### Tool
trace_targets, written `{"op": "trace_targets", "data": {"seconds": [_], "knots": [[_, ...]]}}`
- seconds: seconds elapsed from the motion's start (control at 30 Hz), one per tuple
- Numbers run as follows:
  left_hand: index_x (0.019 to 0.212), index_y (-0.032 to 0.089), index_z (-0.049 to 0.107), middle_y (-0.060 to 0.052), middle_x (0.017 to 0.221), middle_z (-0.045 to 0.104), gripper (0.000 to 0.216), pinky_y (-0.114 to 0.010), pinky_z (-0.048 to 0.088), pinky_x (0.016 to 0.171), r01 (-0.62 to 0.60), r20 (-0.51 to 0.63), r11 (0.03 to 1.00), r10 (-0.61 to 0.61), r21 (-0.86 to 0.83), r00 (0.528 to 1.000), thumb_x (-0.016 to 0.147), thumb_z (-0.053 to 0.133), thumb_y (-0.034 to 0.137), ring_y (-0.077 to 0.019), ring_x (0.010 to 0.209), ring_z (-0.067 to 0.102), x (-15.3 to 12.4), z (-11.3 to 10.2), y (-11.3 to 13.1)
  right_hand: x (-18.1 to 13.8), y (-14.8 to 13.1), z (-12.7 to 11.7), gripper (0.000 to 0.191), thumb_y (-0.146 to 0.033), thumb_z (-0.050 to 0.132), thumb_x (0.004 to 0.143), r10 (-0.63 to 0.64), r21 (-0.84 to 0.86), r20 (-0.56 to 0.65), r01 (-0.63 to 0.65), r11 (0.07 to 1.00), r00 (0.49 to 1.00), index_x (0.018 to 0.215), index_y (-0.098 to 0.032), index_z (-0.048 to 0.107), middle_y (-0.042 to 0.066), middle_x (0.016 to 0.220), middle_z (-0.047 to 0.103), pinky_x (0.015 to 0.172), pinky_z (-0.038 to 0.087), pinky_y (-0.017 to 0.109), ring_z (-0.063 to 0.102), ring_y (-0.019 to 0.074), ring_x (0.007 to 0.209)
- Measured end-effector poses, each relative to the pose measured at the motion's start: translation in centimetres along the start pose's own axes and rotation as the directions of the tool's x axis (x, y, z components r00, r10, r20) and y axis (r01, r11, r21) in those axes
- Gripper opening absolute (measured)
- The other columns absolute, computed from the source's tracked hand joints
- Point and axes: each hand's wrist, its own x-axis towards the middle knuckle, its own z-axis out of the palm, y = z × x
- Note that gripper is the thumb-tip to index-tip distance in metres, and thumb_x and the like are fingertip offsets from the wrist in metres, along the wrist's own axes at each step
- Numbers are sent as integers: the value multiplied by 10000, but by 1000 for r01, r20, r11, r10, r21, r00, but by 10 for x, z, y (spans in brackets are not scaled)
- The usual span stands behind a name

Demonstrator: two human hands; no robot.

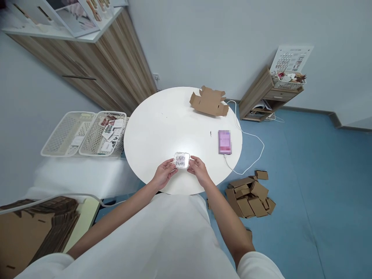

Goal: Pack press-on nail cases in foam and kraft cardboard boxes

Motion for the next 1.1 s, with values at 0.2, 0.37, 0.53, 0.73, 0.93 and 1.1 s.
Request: {"op": "trace_targets", "data": {"seconds": [0.2, 0.37, 0.53, 0.73, 0.93, 1.1], "knots": [[1039, 192, 574, -50, 923, 635, 439, -343, 451, 835, 6, 19, 995, -8, 98, 1000, 638, 716, 301, -138, 862, 587, 2, -2, -2, -7, 4, 0, 305, -362, 666, 676, 38, -99, -55, -43, 994, 998, 914, -181, 607, 29, 743, 657, 706, 525, 311, 642, 136, 637], [890, 161, 653, -67, 838, 649, 368, -329, 442, 759, 27, -7, 935, -26, 353, 1000, 629, 687, 419, -162, 800, 593, 2, -5, 0, -2, 6, -6, 334, -374, 693, 630, 26, -107, -48, -31, 994, 998, 882, -168, 618, 26, 719, 648, 728, 508, 337, 624, 140, 633], [770, 136, 668, -32, 651, 620, 333, -316, 432, 717, -15, -17, 919, 24, 393, 1000, 583, 717, 408, -131, 655, 558, 5, -4, 0, 5, 12, -9, 338, -370, 709, 582, 15, -144, -79, -27, 989, 997, 831, -162, 617, -17, 620, 580, 647, 468, 309, 525, 95, 528], [760, 133, 670, -31, 648, 607, 332, -308, 433, 697, 0, -18, 926, 7, 377, 1000, 592, 704, 417, -113, 615, 530, 5, -5, -3, 7, 12, -8, 298, -360, 696, 586, 43, -128, -52, -50, 991, 998, 792, -163, 607, -6, 673, 569, 658, 441, 288, 473, 77, 561], [904, 177, 643, -69, 899, 631, 368, -317, 439, 735, 9, -87, 882, 36, 472, 996, 689, 597, 472, -156, 786, 577, 2, -4, -3, 5, 8, -7, 306, -375, 673, 600, 47, -136, -58, -55, 989, 997, 814, -180, 575, -46, 614, 505, 644, 431, 280, 451, 73, 537], [955, 200, 634, -79, 987, 612, 352, -322, 452, 762, -187, -85, 769, 298, 611, 951, 680, 618, 419, -190, 891, 564, -7, 1, -7, 0, 7, 2, 314, -387, 648, 616, -53, -243, -104, 26, 970, 993, 840, -188, 555, -32, 641, 520, 623, 423, 267, 484, 104, 592]]}}
